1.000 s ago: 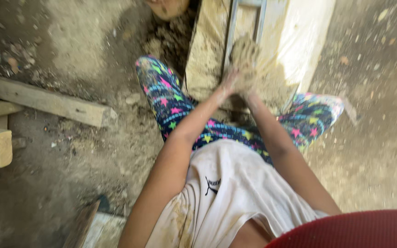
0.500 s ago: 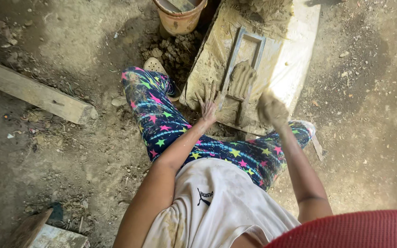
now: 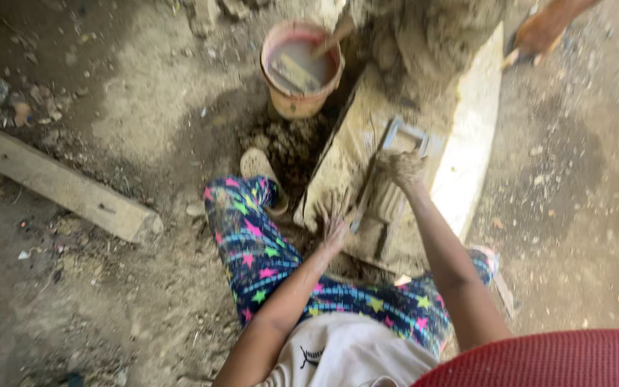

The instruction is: The person shapes wet clay into rectangular blocks using a wooden mold, pressing the clay into the frame by hand and smoothing it with a flat wooden tool before lifting the mold to reveal the formed brick.

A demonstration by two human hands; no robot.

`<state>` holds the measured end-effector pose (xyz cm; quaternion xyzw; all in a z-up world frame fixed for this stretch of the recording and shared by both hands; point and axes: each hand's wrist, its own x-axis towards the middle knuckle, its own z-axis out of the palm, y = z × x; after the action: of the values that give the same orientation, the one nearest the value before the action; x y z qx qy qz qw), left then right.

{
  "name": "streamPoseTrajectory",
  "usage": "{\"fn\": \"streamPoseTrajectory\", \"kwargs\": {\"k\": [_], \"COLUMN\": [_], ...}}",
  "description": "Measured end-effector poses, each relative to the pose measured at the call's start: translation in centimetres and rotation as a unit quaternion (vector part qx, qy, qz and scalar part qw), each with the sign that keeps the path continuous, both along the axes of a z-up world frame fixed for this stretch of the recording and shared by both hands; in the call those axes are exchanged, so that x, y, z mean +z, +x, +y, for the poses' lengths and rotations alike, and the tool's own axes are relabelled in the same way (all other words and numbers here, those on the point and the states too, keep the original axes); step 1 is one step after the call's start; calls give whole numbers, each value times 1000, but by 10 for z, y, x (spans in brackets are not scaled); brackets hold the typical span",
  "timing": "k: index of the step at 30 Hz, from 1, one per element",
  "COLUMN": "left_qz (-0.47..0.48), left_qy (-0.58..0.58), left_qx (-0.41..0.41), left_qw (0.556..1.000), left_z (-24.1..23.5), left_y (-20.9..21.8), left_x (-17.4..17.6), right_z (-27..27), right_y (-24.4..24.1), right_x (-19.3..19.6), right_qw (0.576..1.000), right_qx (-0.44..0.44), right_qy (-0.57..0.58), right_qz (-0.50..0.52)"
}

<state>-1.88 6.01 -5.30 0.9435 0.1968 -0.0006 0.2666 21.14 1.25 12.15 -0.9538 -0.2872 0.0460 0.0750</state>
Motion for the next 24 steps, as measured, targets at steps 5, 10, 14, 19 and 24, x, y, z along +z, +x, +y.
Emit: {"fn": "streamPoseTrajectory", "kwargs": {"k": [5,10,14,19,24], "left_qz": [30,46,30,11,-118], "left_qy": [-41,-64,-44,-33,11], "left_qx": [-10,-19,-9,-2,15], "left_qw": [999,997,999,999,993], "left_z": [-14,-16,-18,-12,-15], "left_y": [-2,-4,2,8,5], "left_x": [-3,-7,-5,-3,-10], "right_z": [65,127,128,121,121], "right_y": [173,304,306,304,313], "right_x": [78,142,118,103,58], "right_qw": [913,896,916,900,848], "right_qx": [134,199,178,158,90], "right_qy": [69,22,128,133,135], "right_qz": [-379,-395,-336,-385,-505]}}
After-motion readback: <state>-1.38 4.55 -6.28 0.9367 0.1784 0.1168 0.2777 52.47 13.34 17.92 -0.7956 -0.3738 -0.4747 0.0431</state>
